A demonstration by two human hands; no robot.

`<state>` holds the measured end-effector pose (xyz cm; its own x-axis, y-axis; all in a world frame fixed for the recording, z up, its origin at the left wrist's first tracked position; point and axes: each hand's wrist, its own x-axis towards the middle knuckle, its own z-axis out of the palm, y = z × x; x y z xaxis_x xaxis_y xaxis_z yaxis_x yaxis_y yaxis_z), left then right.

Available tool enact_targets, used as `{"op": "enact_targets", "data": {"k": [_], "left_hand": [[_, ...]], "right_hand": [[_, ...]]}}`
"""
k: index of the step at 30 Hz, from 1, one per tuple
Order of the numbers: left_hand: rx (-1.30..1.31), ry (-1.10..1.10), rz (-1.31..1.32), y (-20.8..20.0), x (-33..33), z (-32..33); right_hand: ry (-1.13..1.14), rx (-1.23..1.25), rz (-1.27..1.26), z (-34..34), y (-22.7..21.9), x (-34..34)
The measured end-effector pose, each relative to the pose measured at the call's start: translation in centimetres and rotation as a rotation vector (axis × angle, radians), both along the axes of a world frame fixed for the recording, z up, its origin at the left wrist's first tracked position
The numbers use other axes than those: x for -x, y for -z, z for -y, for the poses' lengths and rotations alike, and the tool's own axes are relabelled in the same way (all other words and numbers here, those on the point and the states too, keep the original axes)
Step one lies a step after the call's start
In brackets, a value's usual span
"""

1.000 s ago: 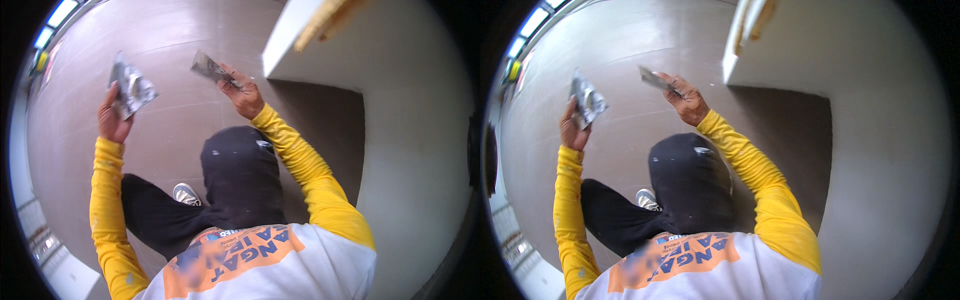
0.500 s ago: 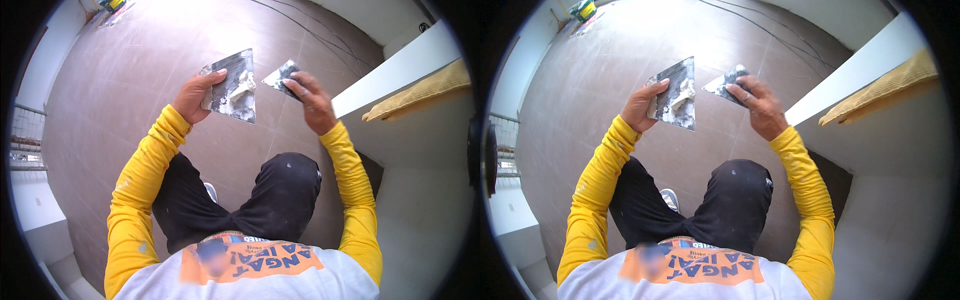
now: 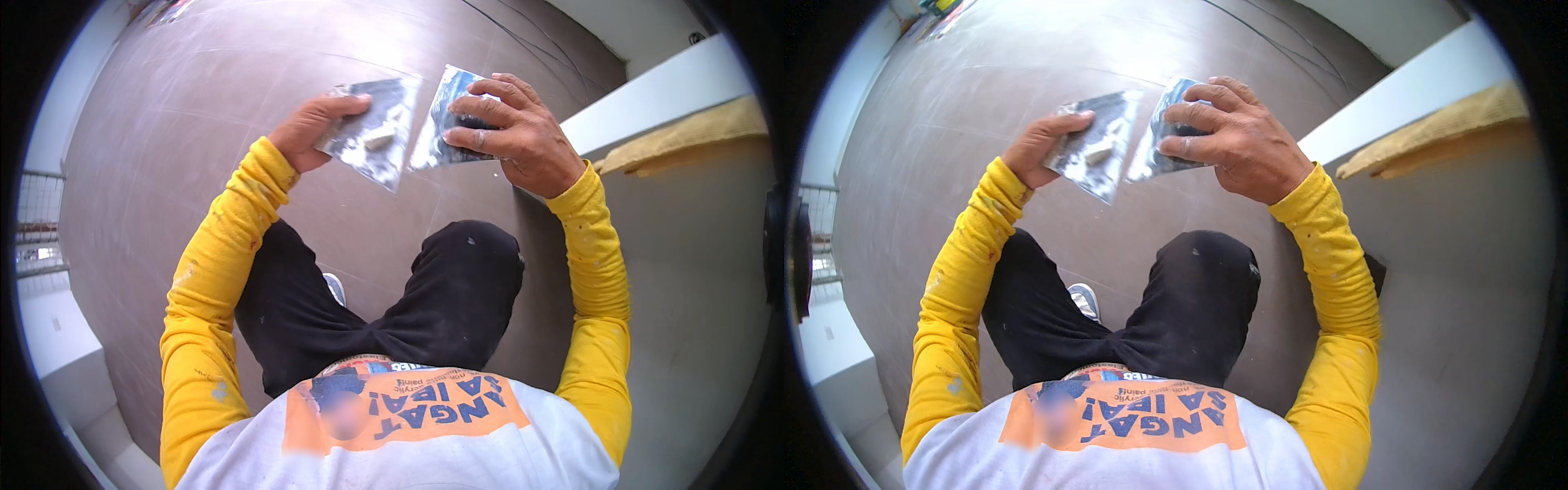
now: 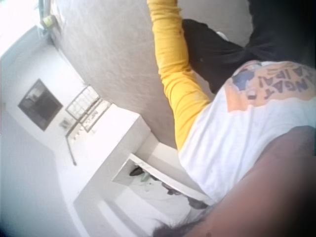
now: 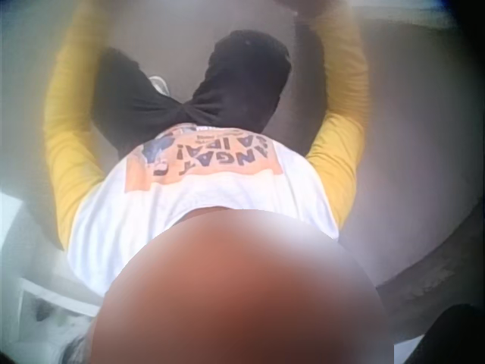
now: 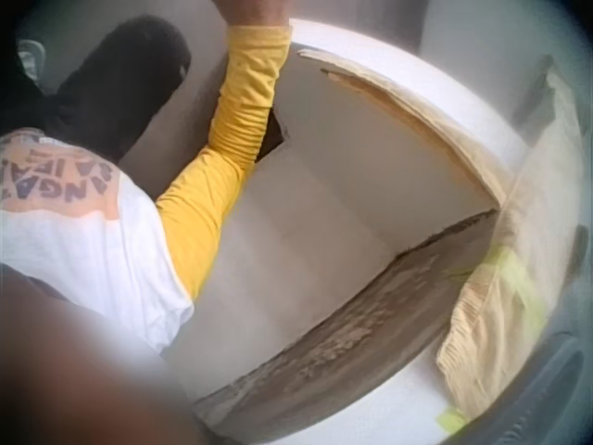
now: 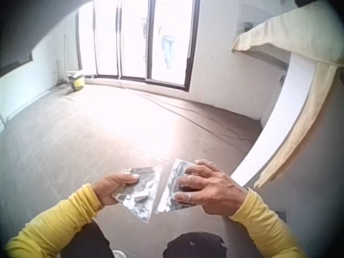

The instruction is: The person kneels and sits on the floor, using a small trowel to apply filler along the base of a wall and a corner. They repeatedly transfer filler from a larger trowel to the small trowel and smooth the material into the wall joint.

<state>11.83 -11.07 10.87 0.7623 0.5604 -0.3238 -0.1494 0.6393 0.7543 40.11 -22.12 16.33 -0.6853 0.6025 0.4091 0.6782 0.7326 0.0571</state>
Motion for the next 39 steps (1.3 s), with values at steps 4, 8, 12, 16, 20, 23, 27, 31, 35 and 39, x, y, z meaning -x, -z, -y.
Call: {"op": "enact_targets", "data": {"k": [4,8,12,16,20,23,27,31,35,39], "left_hand": [[0.024,-0.166,-0.028,0.2,1.3,-1.2],[-0.017,-0.231,0.011,0.2,2.0,-1.5],[-0.028,-0.293,-0.066,-0.3,1.6,-1.0],[-0.037,-0.282,-0.080,-0.4,1.0,-0.4],[-0.044,-0.257,-0.074,0.0,0.9,-0.4],[-0.038,-0.256,-0.091,0.2,1.1,-0.6],[-0.040,-0.233,-0.094,0.3,1.2,-0.8],[-0.050,-0.265,-0.107,0.5,1.1,-0.7],[-0.035,-0.231,-0.071,0.4,1.0,-0.5],[-0.036,-0.200,-0.049,0.1,1.0,-0.5]], "right_hand": [[0.007,0.405,-0.653,2.4,7.0,-4.6],[0.413,0.873,-1.836,9.4,22.0,-5.3],[0.323,0.750,-2.790,14.8,34.5,-4.2],[0.517,0.453,-2.932,15.3,39.9,-6.2],[0.566,0.392,-2.990,12.8,41.4,-8.1],[0.567,0.336,-3.011,11.2,41.9,-8.9],[0.581,0.254,-3.026,9.9,41.7,-9.8],[0.606,0.255,-3.039,9.1,40.6,-10.4],[0.679,0.213,-3.041,7.7,38.0,-11.3],[0.903,0.333,-3.036,5.2,33.7,-12.9]]}}
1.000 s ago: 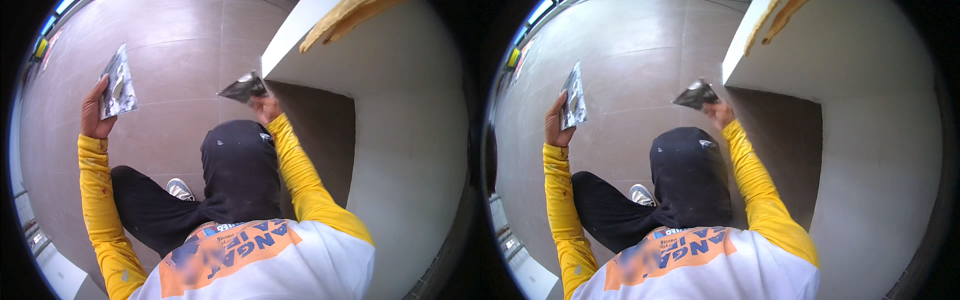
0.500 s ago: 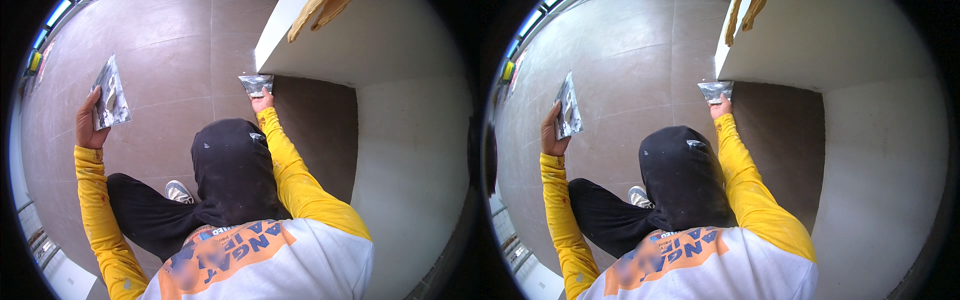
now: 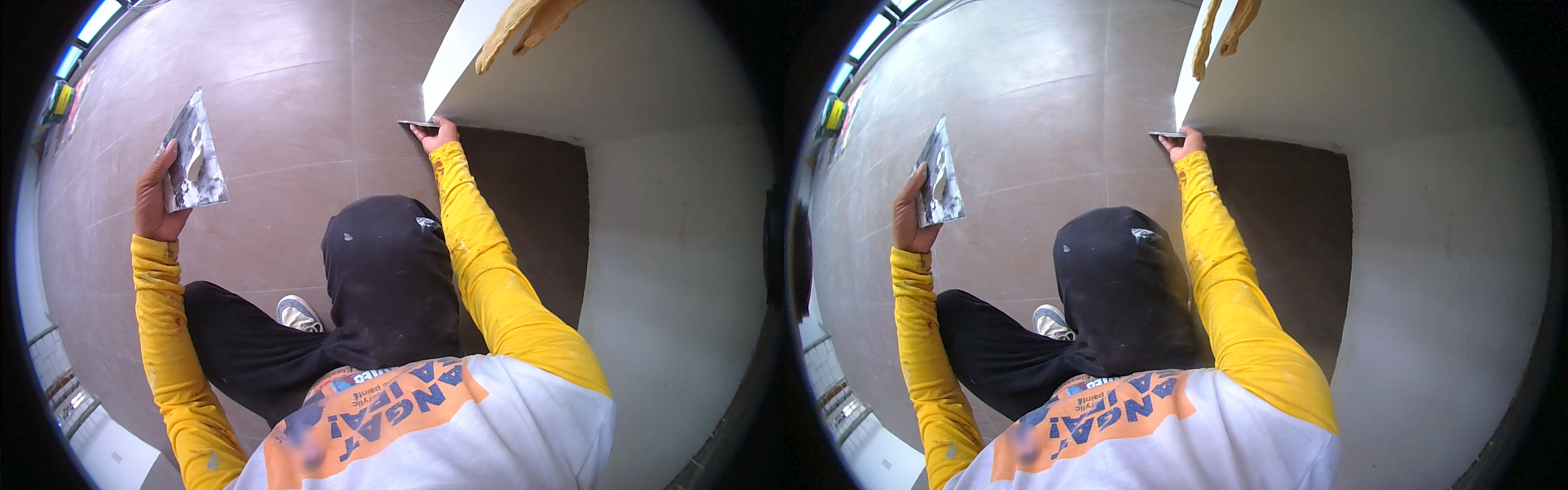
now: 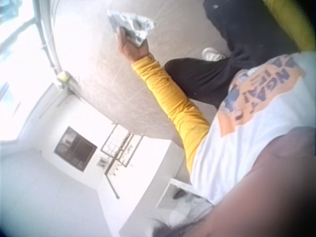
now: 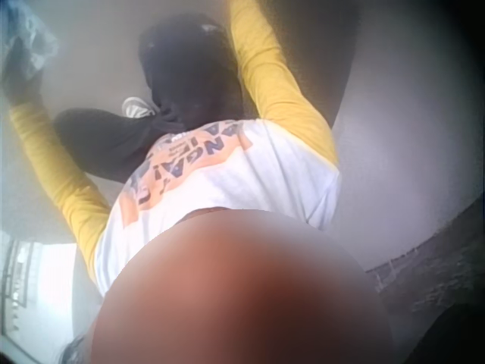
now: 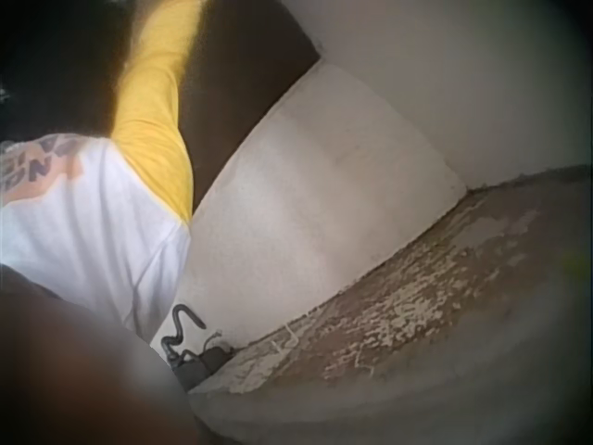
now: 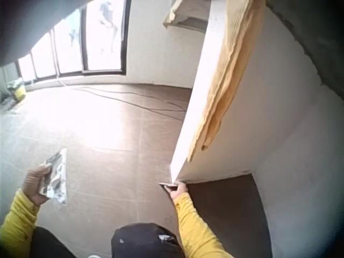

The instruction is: The person kneels and sits on the floor, using a small trowel to apply filler along the base of a wall and a corner. They repeatedly transfer filler from a larger trowel to the small trowel and smooth the material into the wall joint.

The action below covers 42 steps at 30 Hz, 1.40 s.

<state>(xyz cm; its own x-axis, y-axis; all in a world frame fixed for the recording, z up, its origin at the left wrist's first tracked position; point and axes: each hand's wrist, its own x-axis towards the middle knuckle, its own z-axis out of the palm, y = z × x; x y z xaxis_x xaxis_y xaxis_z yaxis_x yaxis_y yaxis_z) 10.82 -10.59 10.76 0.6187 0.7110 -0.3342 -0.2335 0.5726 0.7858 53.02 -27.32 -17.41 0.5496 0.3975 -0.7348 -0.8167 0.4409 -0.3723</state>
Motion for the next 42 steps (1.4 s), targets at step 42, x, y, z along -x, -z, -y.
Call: {"op": "enact_targets", "data": {"k": [42], "left_hand": [[0.000,-0.011,-0.035,-0.4,-0.2,0.5]], "right_hand": [[-0.205,0.196,0.449,-3.6,-3.4,6.7]]}}
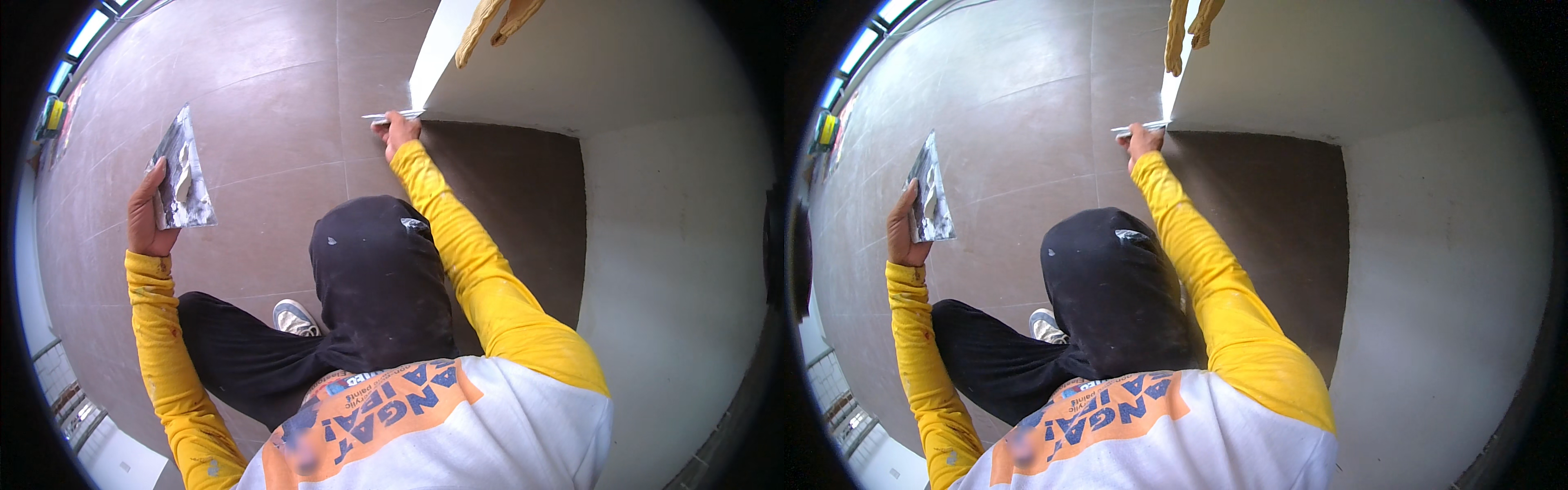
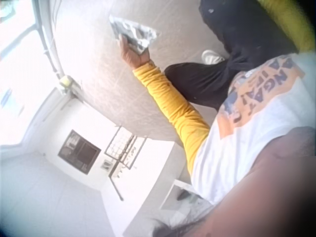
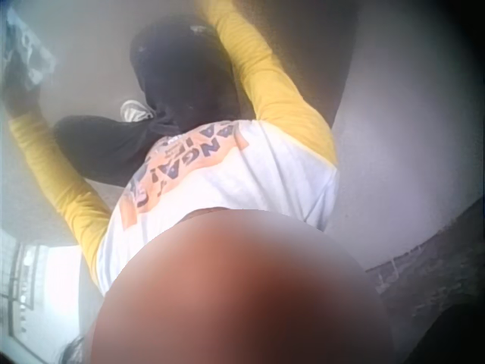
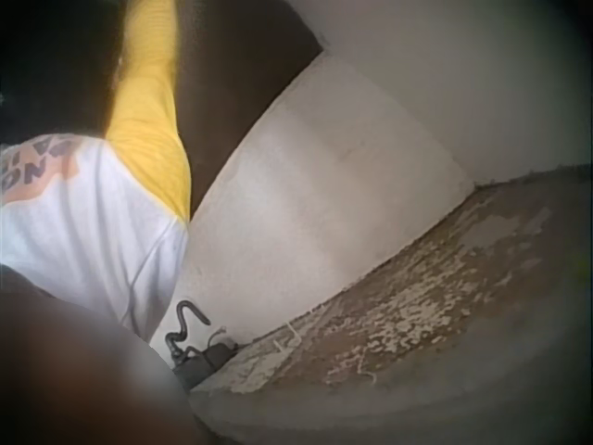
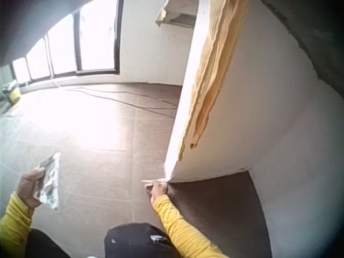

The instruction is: The person kneels and sits on the floor, using a small trowel to apply filler along the base of a wall and a corner. They repeatedly transfer filler from a larger trowel to the small trowel and smooth the material into the wall joint.

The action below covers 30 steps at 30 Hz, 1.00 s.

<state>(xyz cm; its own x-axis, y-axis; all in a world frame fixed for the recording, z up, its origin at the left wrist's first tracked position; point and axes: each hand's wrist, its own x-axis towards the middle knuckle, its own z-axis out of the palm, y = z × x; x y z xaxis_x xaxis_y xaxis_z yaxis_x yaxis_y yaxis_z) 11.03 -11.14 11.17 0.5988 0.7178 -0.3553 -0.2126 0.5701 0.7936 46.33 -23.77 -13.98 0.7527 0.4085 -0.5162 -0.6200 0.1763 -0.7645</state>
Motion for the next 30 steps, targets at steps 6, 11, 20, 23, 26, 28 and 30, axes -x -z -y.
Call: {"op": "enact_targets", "data": {"k": [6,11,20,23,26,28,30], "left_hand": [[0.000,0.015,0.006,0.2,0.3,-0.2],[0.007,0.017,0.010,0.3,0.5,-0.4],[-0.013,0.037,-0.011,0.2,0.5,-0.2],[-0.002,0.047,-0.010,0.3,0.5,-0.2],[0.012,0.051,-0.009,0.3,0.6,-0.3],[0.013,0.045,-0.009,0.3,0.6,-0.3],[0.005,0.052,-0.008,0.3,0.6,-0.4]], "right_hand": [[-0.026,-0.033,-0.110,6.8,2.8,2.3],[0.169,0.020,-0.206,7.1,4.8,-3.8],[0.031,-0.102,-0.101,7.8,3.5,-2.3],[0.017,-0.164,-0.129,8.5,4.3,-1.6],[0.013,-0.164,-0.175,7.8,5.3,-2.7],[0.020,-0.131,-0.177,7.2,5.9,-3.4],[0.010,-0.147,-0.183,6.9,6.3,-3.8]]}}
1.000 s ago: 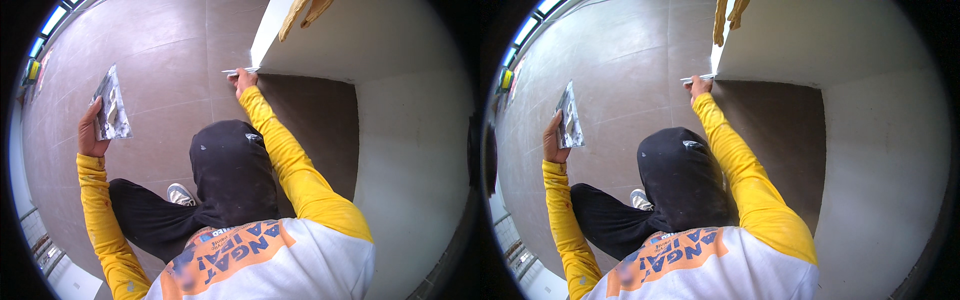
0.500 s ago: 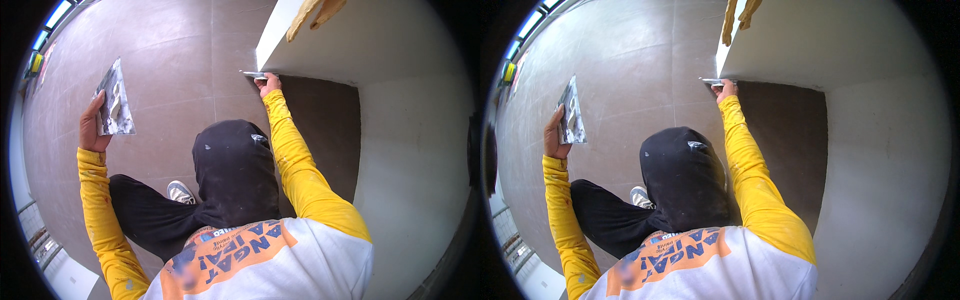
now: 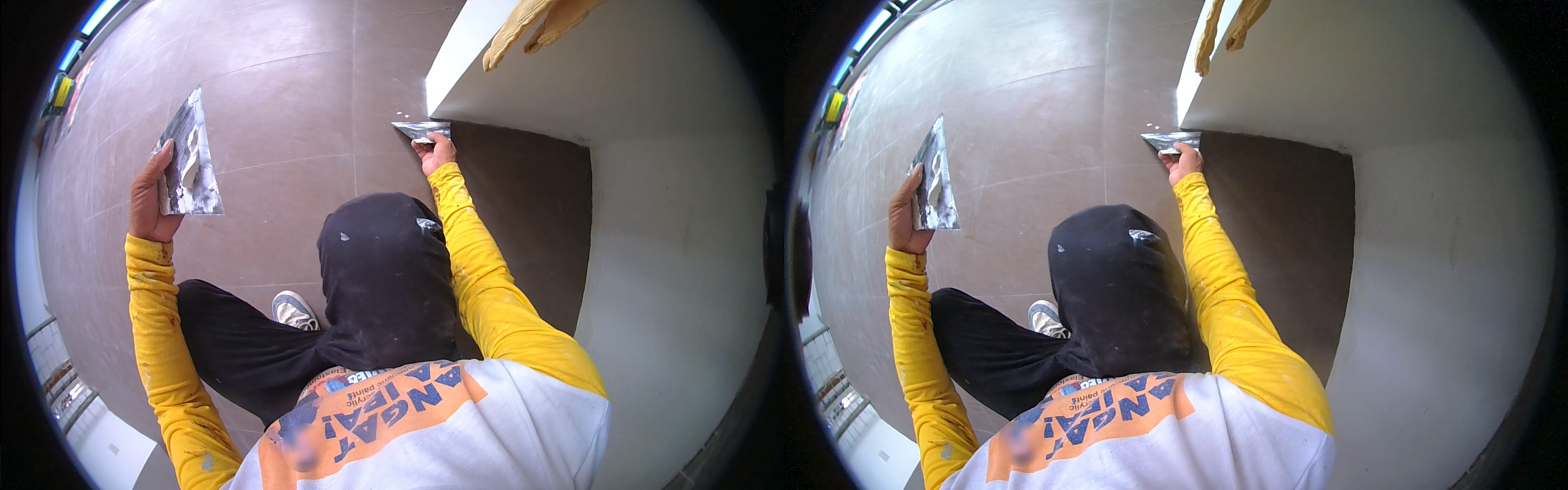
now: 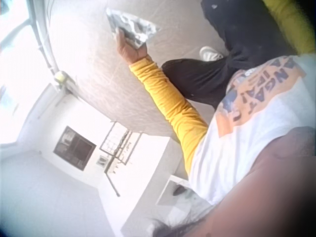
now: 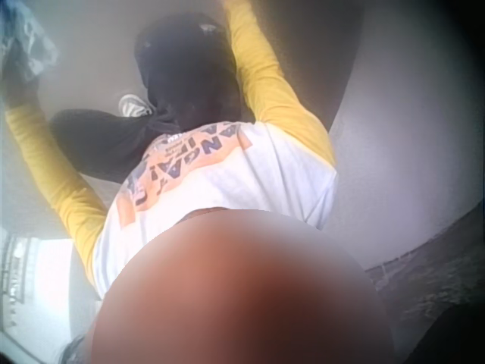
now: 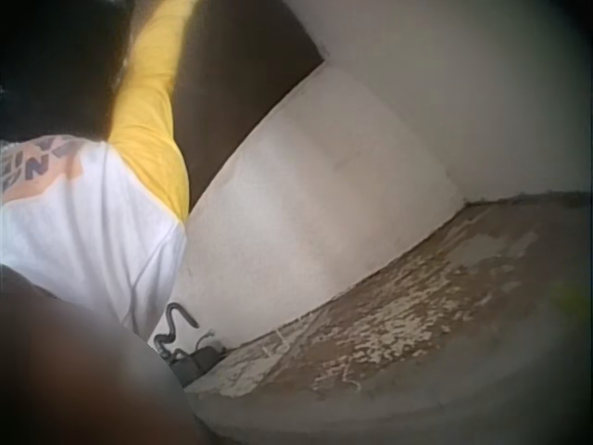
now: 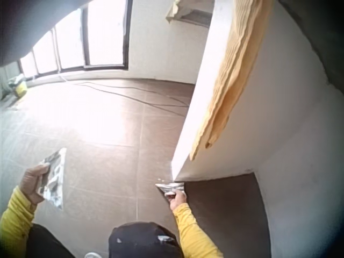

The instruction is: The person kneels and sits on the floor, using a small trowel to apply filler along the base of a wall and a corner. They repeatedly transfer filler from a larger trowel to the small trowel and smooth the material into the wall joint.

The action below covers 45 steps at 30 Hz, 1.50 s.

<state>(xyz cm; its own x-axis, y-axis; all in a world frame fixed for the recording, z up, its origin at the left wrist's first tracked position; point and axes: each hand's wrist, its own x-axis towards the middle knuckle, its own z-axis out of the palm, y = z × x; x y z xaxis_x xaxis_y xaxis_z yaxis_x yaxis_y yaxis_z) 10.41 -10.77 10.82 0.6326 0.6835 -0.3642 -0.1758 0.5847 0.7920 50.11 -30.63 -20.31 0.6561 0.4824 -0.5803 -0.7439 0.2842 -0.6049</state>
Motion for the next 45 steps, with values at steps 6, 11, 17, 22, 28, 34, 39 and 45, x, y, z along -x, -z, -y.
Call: {"op": "enact_targets", "data": {"k": [6,11,17,22,28,34,39,45], "left_hand": [[-0.008,0.003,0.015,0.1,0.0,0.0],[-0.007,0.000,0.021,0.1,0.0,0.1],[-0.005,0.005,0.019,0.0,0.0,0.2],[-0.007,-0.005,0.035,0.0,0.0,0.2],[-0.006,-0.003,0.031,0.1,0.2,0.2],[-0.012,0.052,0.054,-0.1,0.2,0.2],[0.009,-0.013,0.023,0.0,0.0,0.4],[-0.005,-0.025,0.021,0.1,0.2,0.3]], "right_hand": [[0.012,-0.010,0.002,-0.6,-0.4,-0.1],[0.019,-0.014,-0.041,-1.6,-1.5,-0.5],[0.027,-0.036,-0.001,-3.0,-2.0,-1.6],[0.048,0.041,-0.033,-3.4,-4.7,-3.2],[-0.029,-0.319,0.085,1.5,-11.0,-3.9],[0.068,-0.021,0.016,4.7,-7.8,-1.4],[0.024,-0.008,-0.027,3.5,-1.6,-2.3],[0.118,0.060,-0.080,0.1,-2.3,-4.4]]}}
